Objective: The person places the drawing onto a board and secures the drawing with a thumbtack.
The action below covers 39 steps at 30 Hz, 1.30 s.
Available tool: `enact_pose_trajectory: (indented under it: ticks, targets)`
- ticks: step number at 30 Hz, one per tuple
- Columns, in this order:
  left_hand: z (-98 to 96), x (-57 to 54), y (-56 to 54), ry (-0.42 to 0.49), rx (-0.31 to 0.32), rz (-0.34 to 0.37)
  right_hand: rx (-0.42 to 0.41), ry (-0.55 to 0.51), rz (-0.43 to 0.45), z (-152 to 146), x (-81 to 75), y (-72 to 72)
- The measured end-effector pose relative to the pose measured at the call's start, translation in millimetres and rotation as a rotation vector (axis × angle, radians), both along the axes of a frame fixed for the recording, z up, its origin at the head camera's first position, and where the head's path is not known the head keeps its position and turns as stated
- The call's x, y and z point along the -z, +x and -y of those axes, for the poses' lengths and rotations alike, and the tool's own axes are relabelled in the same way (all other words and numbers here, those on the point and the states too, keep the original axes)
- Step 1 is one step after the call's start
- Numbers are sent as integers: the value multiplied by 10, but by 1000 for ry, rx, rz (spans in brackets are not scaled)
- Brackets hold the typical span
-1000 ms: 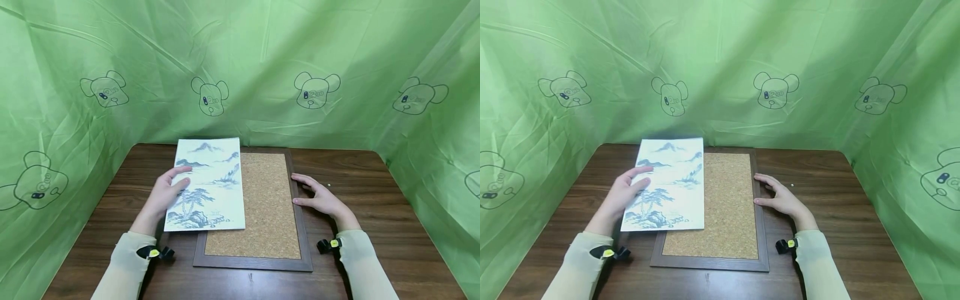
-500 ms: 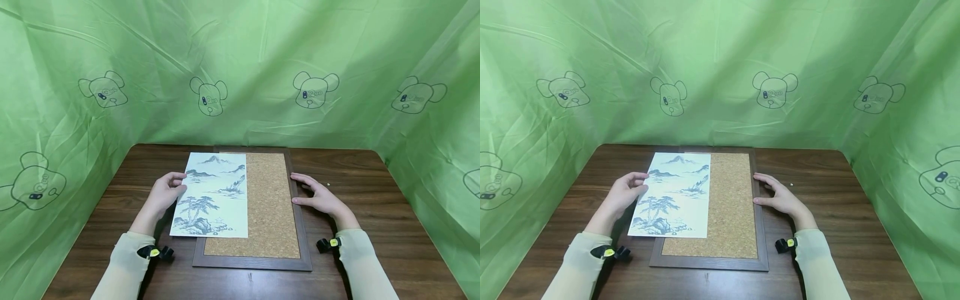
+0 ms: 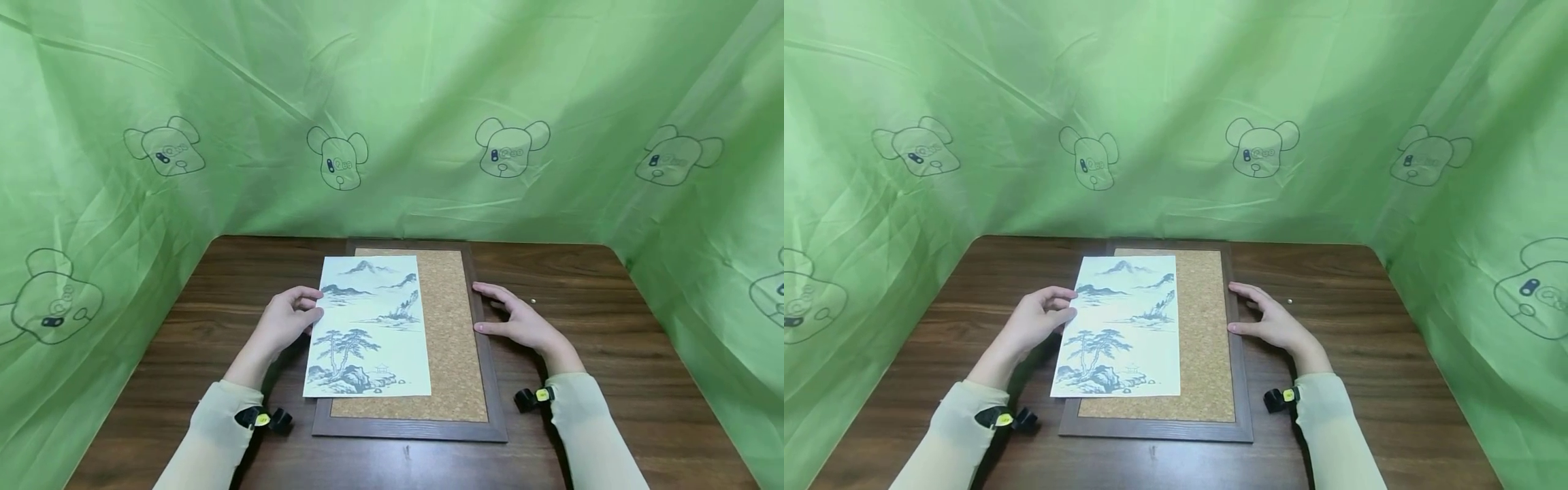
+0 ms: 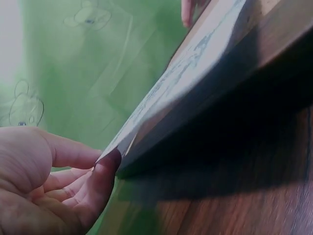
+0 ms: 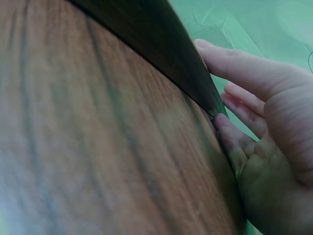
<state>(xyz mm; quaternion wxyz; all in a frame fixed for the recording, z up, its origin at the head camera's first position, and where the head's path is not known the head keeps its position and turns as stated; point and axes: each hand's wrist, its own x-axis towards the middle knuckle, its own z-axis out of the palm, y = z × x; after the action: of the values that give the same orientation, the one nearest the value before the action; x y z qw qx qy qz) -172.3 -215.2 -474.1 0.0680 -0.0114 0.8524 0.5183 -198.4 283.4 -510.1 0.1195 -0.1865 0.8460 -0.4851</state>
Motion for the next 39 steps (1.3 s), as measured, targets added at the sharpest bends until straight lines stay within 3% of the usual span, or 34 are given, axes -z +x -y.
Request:
enact_pose_trajectory:
  ticks: [11,15,25,33,39]
  targets:
    - [-345,23,-96,-190,21,-134,-5,-6,-18,56,32,-54]
    - [-443,16,-129,-199,28,-152,-11,-11,-21,68,27,-68]
    - [-576,1,-93,-204,74,-102,-22,-15,-24,24,34,-53]
    - [-621,45,-87,-209,130,-108,-18,-15,-20,6,27,-34]
    - [-647,38,-91,-203,138,-110,-29,-3,-24,-4,-2,-29]
